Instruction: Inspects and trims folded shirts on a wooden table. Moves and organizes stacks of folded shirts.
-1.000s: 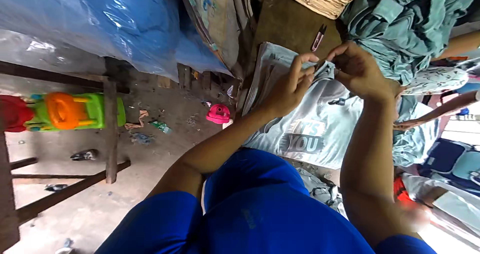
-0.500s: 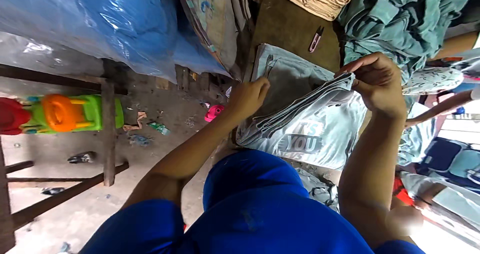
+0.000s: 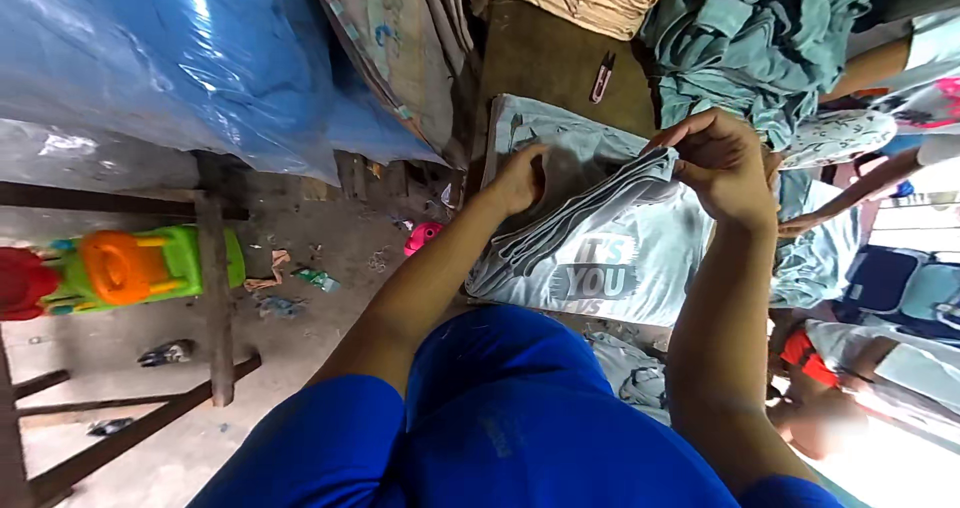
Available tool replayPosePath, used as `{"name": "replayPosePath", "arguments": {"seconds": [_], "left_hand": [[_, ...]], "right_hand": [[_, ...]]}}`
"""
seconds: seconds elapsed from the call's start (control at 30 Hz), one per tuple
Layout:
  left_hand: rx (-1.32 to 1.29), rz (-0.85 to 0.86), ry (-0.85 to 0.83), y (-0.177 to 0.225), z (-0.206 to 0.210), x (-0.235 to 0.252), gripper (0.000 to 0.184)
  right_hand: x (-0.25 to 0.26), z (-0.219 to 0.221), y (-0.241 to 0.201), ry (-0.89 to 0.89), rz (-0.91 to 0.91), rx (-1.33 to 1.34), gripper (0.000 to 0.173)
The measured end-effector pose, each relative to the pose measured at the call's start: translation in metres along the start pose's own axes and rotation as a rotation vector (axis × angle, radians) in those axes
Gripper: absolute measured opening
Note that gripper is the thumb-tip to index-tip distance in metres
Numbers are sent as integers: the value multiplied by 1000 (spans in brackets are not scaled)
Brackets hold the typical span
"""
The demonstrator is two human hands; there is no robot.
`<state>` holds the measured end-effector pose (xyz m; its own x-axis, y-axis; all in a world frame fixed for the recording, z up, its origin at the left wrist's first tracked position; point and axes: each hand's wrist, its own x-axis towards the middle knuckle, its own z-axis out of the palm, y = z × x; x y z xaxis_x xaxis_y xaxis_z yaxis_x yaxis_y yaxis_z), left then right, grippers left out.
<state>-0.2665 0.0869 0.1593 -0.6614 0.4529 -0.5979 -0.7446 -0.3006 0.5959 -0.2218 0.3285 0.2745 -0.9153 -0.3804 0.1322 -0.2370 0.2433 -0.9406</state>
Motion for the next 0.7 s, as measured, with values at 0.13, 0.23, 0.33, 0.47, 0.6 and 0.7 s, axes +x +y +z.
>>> {"name": "replayPosePath", "arguments": {"seconds": [0.13,0.23,0.33,0.47,0.6,0.7], "left_hand": [[-136,171,7,21,-8,11,43],[225,362,111,45,-9,-1,47],[354,402,-9,66,12,-25,47],[431,452,-165,73,35,-51,41],[452,544,-242,63,27,-56,47],[696,755,-353,25,3,-61,53]], "right_hand": [[4,1,0,-10,-2,-22,26],[21,4,2,-31,-7,-91,25],[45,15,12,-38,19,-183,25],[65,26,35,34,15,-216,38],[59,23,19,-103,139,-514,38],[46,14,5,-155,127,-582,28]]}}
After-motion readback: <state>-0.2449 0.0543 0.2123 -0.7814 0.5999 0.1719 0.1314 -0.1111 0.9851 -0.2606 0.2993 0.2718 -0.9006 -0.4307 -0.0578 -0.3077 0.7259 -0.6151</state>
